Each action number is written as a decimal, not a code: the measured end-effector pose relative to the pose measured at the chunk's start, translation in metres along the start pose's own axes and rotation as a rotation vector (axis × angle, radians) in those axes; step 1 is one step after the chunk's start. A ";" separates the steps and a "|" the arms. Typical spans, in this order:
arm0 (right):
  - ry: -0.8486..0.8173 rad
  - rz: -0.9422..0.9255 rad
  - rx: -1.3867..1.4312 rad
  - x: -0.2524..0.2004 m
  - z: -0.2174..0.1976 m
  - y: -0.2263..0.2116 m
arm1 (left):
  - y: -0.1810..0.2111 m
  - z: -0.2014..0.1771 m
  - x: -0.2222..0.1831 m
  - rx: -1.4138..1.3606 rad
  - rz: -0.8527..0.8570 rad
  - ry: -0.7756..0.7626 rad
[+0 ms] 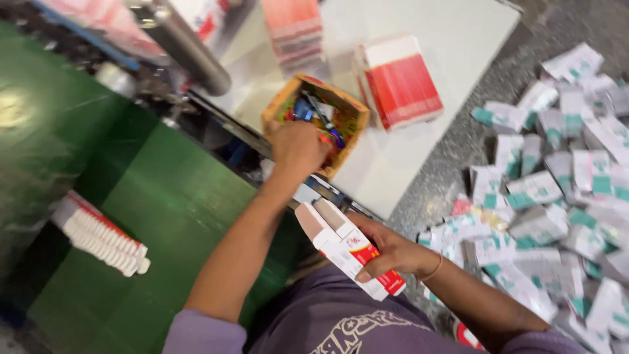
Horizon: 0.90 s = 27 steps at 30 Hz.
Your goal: The person stacks several cardboard boxes from a conveyor belt, aligns them, and secures each stack with a rubber band before placing the bundled items on a table.
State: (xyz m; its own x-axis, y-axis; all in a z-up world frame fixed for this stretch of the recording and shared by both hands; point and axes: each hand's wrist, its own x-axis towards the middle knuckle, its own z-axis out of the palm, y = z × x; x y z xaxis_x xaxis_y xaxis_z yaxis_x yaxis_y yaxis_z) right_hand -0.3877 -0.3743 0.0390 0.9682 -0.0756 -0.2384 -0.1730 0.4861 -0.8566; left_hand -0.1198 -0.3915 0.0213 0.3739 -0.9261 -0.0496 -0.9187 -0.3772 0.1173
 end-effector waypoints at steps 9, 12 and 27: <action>0.035 -0.036 0.026 -0.003 0.009 -0.003 | -0.016 -0.033 -0.021 -0.234 0.047 0.310; 0.097 0.016 0.107 0.005 0.009 0.000 | -0.025 -0.060 -0.036 -0.268 0.034 0.388; -0.049 0.121 0.488 0.088 0.033 0.045 | -0.057 0.008 -0.253 -1.133 -0.395 0.206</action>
State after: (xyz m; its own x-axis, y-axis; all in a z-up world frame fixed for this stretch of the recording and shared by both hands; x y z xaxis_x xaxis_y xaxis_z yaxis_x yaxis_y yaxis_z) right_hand -0.3044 -0.3298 -0.0054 0.9560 0.0417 -0.2905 -0.1909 0.8403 -0.5074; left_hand -0.1634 -0.1356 0.0197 0.7103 -0.6915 -0.1315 -0.1438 -0.3255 0.9345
